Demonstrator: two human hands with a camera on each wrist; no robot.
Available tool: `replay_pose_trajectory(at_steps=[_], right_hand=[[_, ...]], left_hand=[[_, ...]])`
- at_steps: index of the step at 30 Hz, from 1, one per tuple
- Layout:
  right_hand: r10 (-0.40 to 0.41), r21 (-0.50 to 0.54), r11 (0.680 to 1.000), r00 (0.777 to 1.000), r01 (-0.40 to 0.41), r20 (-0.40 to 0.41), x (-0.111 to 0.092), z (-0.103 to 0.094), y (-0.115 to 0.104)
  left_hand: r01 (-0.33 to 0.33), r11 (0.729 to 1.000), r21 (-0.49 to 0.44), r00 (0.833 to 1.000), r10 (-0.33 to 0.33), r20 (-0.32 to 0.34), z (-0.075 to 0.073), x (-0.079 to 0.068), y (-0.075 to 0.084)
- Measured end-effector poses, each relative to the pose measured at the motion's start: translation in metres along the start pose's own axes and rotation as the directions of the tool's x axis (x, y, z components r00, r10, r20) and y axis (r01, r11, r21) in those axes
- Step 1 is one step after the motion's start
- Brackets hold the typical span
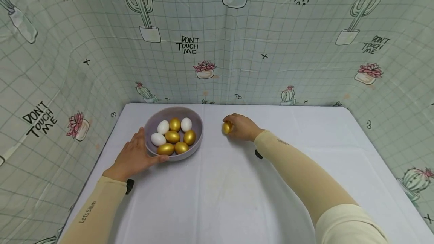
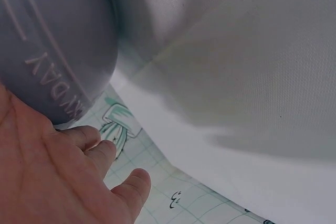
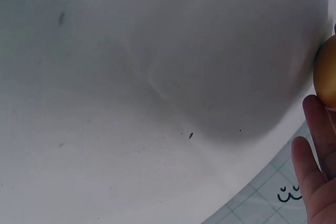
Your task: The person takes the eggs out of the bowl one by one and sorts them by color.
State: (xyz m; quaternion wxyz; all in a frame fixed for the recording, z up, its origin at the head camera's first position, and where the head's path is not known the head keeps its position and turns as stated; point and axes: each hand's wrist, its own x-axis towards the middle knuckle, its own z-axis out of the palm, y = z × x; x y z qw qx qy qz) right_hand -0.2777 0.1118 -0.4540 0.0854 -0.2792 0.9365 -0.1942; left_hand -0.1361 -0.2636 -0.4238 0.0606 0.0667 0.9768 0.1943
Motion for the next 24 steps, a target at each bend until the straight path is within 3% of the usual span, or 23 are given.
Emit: replay_pose_trajectory(at_steps=[24], right_hand=[[0.018, -0.044, 0.999, 1.000, -0.017, 0.015, -0.0039, -0.0039, 0.0026]], left_hand=[[0.008, 1.000, -0.007, 1.000, -0.008, 0.010, -0.0005, -0.0001, 0.0004]])
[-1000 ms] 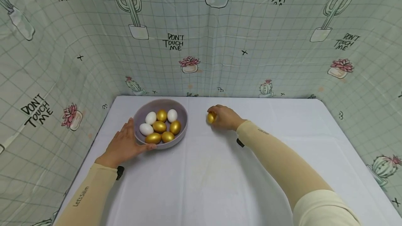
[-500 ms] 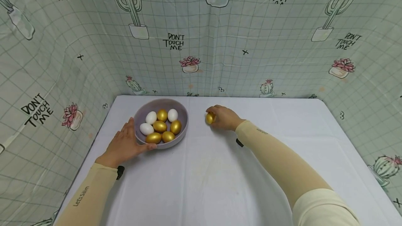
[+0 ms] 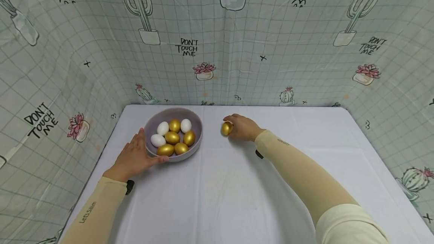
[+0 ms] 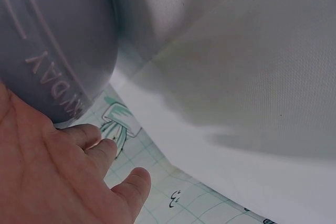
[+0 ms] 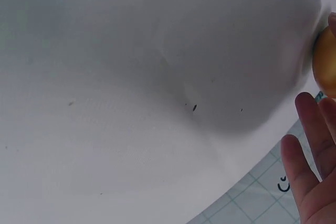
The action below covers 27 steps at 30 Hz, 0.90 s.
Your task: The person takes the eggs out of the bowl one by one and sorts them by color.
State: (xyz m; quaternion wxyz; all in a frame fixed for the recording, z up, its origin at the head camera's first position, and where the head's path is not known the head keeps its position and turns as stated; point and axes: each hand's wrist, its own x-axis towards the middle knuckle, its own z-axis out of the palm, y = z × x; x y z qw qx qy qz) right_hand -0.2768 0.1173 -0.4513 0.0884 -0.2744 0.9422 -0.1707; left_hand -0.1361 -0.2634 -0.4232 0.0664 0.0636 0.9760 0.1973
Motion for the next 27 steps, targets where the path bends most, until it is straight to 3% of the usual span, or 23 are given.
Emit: replay_pose_trajectory(at_steps=[12, 19, 27], right_hand=[[0.058, -0.022, 0.998, 0.998, -0.058, 0.022, -0.015, -0.012, 0.018], [0.087, -0.053, 0.995, 0.996, -0.086, 0.026, -0.041, -0.035, 0.035], [0.088, -0.085, 0.993, 0.996, -0.086, 0.016, -0.065, -0.061, 0.036]], left_hand=[[0.006, 1.000, -0.011, 1.000, -0.006, 0.002, -0.002, -0.002, 0.002], [0.007, 1.000, -0.010, 1.000, -0.007, 0.012, -0.001, -0.001, 0.001], [0.012, 1.000, 0.003, 1.000, -0.012, 0.025, 0.000, 0.000, -0.001]])
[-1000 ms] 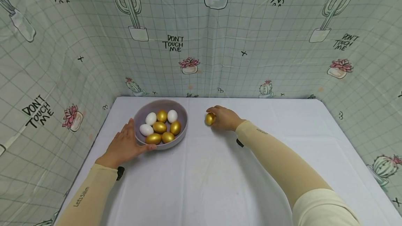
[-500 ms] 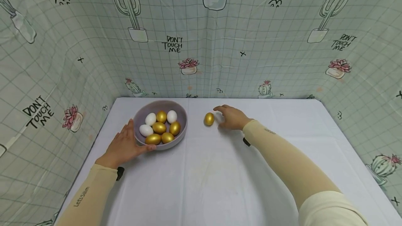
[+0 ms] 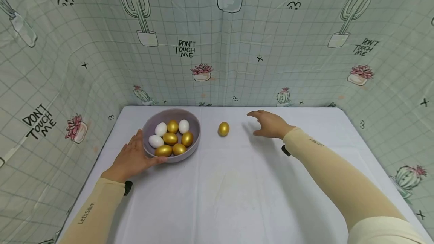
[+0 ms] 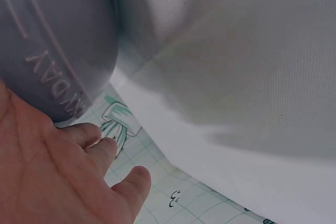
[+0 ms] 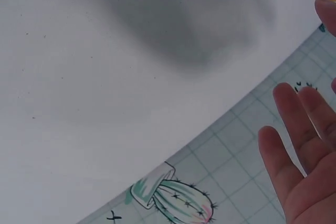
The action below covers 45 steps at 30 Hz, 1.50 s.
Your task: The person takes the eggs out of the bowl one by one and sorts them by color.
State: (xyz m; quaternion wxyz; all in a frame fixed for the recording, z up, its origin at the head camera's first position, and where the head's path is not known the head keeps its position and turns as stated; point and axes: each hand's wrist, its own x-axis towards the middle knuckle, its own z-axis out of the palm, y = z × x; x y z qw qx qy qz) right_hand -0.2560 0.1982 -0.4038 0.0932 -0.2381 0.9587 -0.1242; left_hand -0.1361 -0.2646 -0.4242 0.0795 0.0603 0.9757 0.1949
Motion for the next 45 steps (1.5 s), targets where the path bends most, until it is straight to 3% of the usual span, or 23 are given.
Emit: replay_pose_trajectory(at_steps=[7, 12, 21, 33, 42, 45], right_hand=[[-0.040, -0.017, 0.999, 0.999, 0.040, -0.009, -0.003, -0.015, -0.014], [-0.074, -0.029, 0.997, 0.997, 0.074, -0.010, 0.000, -0.024, -0.037], [-0.207, -0.043, 0.978, 0.978, 0.206, -0.014, 0.017, -0.027, -0.088], [-0.334, -0.025, 0.942, 0.942, 0.334, 0.025, 0.060, -0.006, -0.157], [-0.392, 0.116, 0.916, 0.919, 0.385, 0.048, 0.094, 0.023, -0.199], [-0.407, 0.103, 0.910, 0.911, 0.400, 0.058, 0.102, 0.036, -0.210]], left_hand=[[-0.001, 1.000, -0.001, 1.000, 0.001, -0.005, -0.001, -0.002, 0.001], [-0.003, 1.000, -0.007, 1.000, 0.003, -0.006, -0.001, -0.002, 0.001], [-0.001, 1.000, -0.022, 1.000, 0.001, -0.001, 0.000, -0.001, -0.001], [-0.003, 1.000, -0.022, 1.000, 0.003, -0.009, 0.002, 0.001, -0.002], [-0.008, 1.000, -0.029, 1.000, 0.007, -0.019, 0.001, 0.003, -0.002], [-0.008, 1.000, -0.030, 1.000, 0.007, -0.018, 0.001, 0.001, -0.002]])
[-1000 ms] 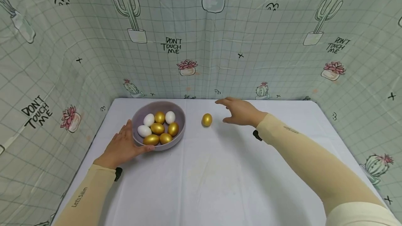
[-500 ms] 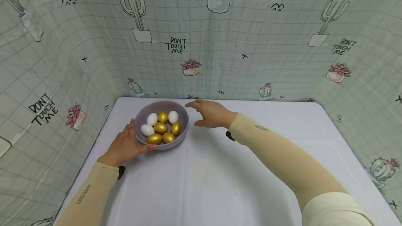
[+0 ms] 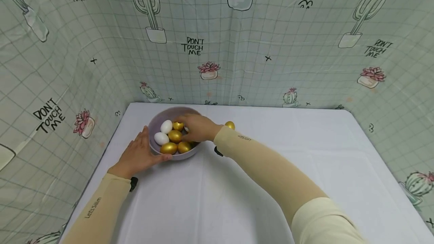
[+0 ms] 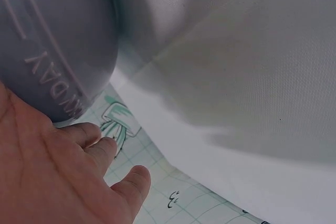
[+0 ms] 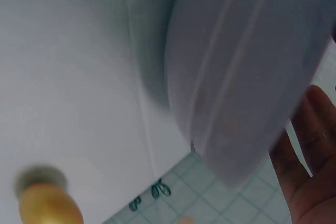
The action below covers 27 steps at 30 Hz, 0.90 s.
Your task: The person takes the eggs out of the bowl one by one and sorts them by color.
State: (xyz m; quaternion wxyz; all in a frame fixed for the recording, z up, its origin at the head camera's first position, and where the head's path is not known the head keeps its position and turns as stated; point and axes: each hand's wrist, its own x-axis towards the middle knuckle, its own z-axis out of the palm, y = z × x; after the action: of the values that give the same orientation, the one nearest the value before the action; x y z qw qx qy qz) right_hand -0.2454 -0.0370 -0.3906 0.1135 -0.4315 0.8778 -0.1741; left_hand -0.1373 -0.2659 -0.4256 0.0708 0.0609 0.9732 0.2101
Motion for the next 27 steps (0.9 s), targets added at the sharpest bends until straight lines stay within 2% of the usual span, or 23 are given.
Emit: replay_pose_trajectory(at_steps=[5, 9, 18, 27], right_hand=[[0.000, -0.076, 0.997, 1.000, 0.002, 0.025, 0.014, 0.016, -0.005], [0.025, -0.096, 0.995, 0.998, -0.019, 0.056, 0.020, 0.025, -0.009], [0.051, -0.168, 0.985, 0.993, -0.032, 0.110, 0.022, 0.029, -0.011], [0.006, -0.114, 0.993, 0.994, 0.007, 0.108, 0.029, 0.033, -0.005]], left_hand=[[0.005, 1.000, 0.004, 1.000, -0.005, 0.004, -0.001, -0.001, 0.000], [0.005, 1.000, 0.011, 1.000, -0.005, 0.002, -0.001, -0.001, 0.000], [-0.001, 1.000, 0.013, 1.000, 0.001, 0.005, -0.001, 0.000, 0.000], [-0.003, 1.000, 0.013, 1.000, 0.003, 0.002, -0.001, 0.000, -0.001]])
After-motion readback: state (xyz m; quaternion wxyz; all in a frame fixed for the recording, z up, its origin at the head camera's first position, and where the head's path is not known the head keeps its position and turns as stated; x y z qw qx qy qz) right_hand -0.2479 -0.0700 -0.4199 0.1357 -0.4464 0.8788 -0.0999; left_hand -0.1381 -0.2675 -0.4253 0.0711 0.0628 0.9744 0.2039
